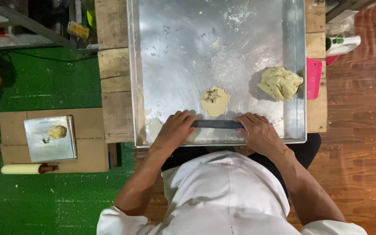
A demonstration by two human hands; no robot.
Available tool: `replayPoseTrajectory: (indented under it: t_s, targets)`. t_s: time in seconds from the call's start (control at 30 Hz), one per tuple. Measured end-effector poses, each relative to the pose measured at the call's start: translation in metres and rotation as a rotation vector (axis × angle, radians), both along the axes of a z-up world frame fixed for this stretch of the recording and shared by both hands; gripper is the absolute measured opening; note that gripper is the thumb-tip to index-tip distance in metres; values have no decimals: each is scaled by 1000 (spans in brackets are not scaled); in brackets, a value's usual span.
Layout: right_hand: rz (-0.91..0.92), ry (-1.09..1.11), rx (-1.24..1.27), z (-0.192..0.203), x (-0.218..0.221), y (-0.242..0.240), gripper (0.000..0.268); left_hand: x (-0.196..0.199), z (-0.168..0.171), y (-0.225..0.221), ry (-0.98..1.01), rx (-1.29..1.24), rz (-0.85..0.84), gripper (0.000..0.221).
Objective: Kneading dough, flattening it on a baking tray, and using a star-shaped cookie cutter to create cookies.
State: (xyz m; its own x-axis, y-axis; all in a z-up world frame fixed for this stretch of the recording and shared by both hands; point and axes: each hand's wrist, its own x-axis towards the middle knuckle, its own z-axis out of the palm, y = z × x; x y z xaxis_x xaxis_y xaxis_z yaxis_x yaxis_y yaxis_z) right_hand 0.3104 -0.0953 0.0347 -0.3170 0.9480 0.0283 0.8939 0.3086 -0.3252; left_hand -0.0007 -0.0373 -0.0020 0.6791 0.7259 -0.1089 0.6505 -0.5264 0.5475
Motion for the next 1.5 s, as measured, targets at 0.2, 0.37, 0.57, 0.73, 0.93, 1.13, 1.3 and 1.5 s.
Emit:
replayPoseTrajectory:
  t_s: [0.2, 0.37, 0.57, 0.73, 0.93, 1.13, 1.3, 1.5]
  targets:
    - [-3, -6, 233, 2, 2, 53, 22, 5, 24, 46, -76, 221, 135, 31]
    - [-11, 55, 281, -9, -2, 77, 21, 2, -7, 68, -63, 282, 149, 33]
    - [-68, 210, 219, -19, -3, 75, 16, 5, -4, 60, -152, 298, 203, 27]
    - [-74, 290, 222, -28, 0, 80, 13, 8, -2, 61, -120, 296, 252, 25]
    - [-12, 310, 228, -22, 1, 90, 8, 10, -2, 69, -150, 188, 268, 26]
    - [27, 370, 188, -8, -2, 99, 10, 12, -4, 81, -172, 199, 256, 25]
    - [-59, 251, 239, -24, 0, 87, 14, 12, -8, 65, -213, 254, 291, 24]
    - [-124, 290, 236, -53, 1, 70, 13, 14, -15, 47, -150, 458, 296, 23]
